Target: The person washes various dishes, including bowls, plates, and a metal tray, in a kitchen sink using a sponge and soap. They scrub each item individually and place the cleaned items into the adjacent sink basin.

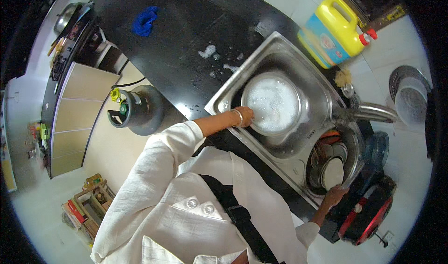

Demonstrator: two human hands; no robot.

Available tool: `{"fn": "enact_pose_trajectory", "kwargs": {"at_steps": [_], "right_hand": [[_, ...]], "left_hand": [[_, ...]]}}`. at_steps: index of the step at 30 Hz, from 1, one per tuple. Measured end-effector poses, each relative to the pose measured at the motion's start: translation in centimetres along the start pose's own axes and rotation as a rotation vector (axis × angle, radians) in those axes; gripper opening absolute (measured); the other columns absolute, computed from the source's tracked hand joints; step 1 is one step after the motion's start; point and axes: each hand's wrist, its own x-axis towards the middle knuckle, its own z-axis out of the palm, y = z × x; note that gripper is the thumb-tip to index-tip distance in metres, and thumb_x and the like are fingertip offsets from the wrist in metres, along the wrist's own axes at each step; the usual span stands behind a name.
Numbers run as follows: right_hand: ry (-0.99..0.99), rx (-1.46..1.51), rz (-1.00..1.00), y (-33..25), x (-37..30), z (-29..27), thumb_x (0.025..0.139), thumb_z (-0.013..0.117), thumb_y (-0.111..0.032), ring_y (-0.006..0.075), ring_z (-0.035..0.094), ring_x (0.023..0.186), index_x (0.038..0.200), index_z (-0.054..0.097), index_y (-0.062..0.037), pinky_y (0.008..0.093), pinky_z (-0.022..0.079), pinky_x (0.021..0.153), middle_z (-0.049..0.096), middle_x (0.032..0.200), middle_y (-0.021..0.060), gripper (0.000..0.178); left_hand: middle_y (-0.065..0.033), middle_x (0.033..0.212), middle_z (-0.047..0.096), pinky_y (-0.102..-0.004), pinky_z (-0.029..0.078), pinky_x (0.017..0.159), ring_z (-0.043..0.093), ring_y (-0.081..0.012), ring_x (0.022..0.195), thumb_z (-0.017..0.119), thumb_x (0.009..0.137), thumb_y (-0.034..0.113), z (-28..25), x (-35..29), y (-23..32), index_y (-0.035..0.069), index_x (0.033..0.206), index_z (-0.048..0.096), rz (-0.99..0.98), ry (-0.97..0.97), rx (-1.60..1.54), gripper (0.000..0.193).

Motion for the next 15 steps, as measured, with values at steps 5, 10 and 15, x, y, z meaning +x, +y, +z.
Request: {"fn": "enact_pose_trajectory", "kwargs": {"at_steps": [5,10,15], "right_hand": [[-0.068,0.681,-0.221,-13.0,-0.5,-5.8,0.084,0.046,-0.014,0.0241,0.051,0.095,0.111,0.047,-0.0016,0.0317,0.042,0.08,0.053,0.105,0.0134,0.03],[-0.645,0.924,-0.471,-28.1,-3.3,-3.3,0.082,0.047,-0.01,0.0238,0.053,0.092,0.104,0.052,0.0002,0.0312,0.041,0.08,0.057,0.098,0.0157,0.025],[-0.709,0.535,-0.63,-35.6,-6.2,8.9,0.071,0.057,-0.008,0.0345,0.038,0.11,0.117,0.043,-0.0089,0.039,0.033,0.092,0.046,0.111,0.0212,0.048]], "left_hand": [[-0.0172,0.088,0.059,-0.0375,0.044,0.078,0.056,-0.0302,0.086,0.053,0.075,0.019,-1.8,-0.3,1.3,0.01,0.1,0.059,0.007,0.006,-0.109,0.028],[-0.0129,0.084,0.061,-0.0363,0.045,0.073,0.058,-0.0284,0.08,0.054,0.075,0.018,-2.4,-0.4,1.9,0.008,0.095,0.06,-0.069,0.084,-0.176,0.024],[-0.0147,0.083,0.062,-0.0331,0.046,0.075,0.059,-0.0272,0.078,0.051,0.075,0.011,-3.0,-1.1,2.7,0.007,0.098,0.059,-0.023,0.196,-0.346,0.025]]}}
